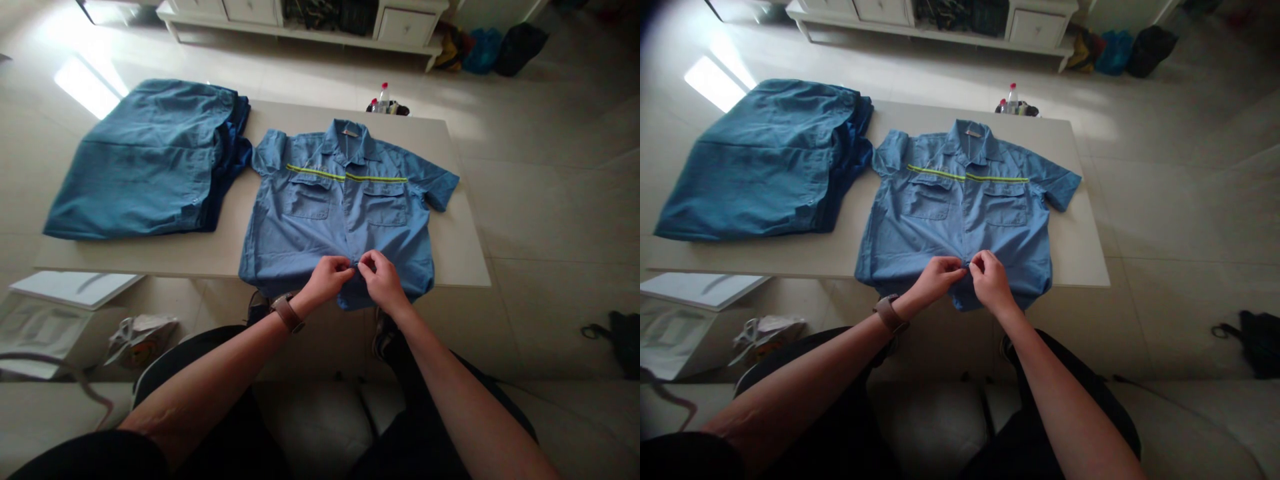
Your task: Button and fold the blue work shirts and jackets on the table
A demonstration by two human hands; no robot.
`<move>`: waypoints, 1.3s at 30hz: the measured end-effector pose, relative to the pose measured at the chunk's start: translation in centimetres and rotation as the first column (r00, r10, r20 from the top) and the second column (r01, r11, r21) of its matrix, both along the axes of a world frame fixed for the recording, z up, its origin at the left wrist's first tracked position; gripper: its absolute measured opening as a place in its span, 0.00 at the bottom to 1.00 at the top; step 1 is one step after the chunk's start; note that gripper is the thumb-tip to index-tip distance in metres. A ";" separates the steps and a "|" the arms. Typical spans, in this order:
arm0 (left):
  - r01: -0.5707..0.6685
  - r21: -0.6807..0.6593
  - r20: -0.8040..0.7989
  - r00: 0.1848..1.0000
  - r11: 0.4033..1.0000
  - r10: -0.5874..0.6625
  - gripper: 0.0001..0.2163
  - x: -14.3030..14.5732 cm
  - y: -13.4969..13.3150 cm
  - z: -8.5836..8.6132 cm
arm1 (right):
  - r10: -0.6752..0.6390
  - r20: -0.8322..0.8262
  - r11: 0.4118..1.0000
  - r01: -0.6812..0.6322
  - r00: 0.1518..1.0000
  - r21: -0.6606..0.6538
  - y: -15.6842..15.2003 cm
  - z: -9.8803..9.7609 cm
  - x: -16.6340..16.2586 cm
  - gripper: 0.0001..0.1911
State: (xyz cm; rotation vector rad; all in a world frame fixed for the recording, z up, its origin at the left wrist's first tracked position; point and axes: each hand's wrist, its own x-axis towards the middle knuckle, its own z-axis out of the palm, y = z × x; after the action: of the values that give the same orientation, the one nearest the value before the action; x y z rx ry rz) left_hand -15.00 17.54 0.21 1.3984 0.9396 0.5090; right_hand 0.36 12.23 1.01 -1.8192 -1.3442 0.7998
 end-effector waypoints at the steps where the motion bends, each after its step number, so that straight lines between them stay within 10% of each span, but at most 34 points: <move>1: 0.006 0.020 -0.013 1.000 1.000 -0.006 0.12 0.0 0.0 0.1 | -0.007 -0.040 1.000 0.006 0.999 -0.029 0.0 -0.2 0.1 0.06; 20: 0.248 0.154 -0.219 0.953 0.957 -0.211 0.10 -1.7 0.6 0.8 | 0.028 -0.392 0.925 -0.173 0.920 -0.339 0.3 -1.3 1.5 0.11; 27: 0.352 0.498 -0.589 0.808 0.792 0.011 0.14 -4.1 1.3 1.0 | 0.351 0.168 0.898 -0.281 0.921 -0.339 0.0 -2.3 1.4 0.07; 32: 0.573 0.390 -0.738 0.663 0.721 -0.128 0.24 -4.8 0.2 -0.2 | 0.306 0.454 0.952 -0.269 0.837 -0.145 -0.1 -2.1 0.3 0.10; 39: 0.599 0.318 -0.791 0.595 0.735 -0.143 0.16 -5.3 0.5 1.1 | 0.355 0.462 0.934 -0.283 0.813 -0.219 -0.6 -2.5 -1.1 0.13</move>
State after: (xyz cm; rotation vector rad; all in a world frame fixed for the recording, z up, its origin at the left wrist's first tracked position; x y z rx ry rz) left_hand -20.25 18.05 1.28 2.3990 1.0861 -0.1987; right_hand -0.78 11.67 -1.50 -2.0234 -2.0156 0.6227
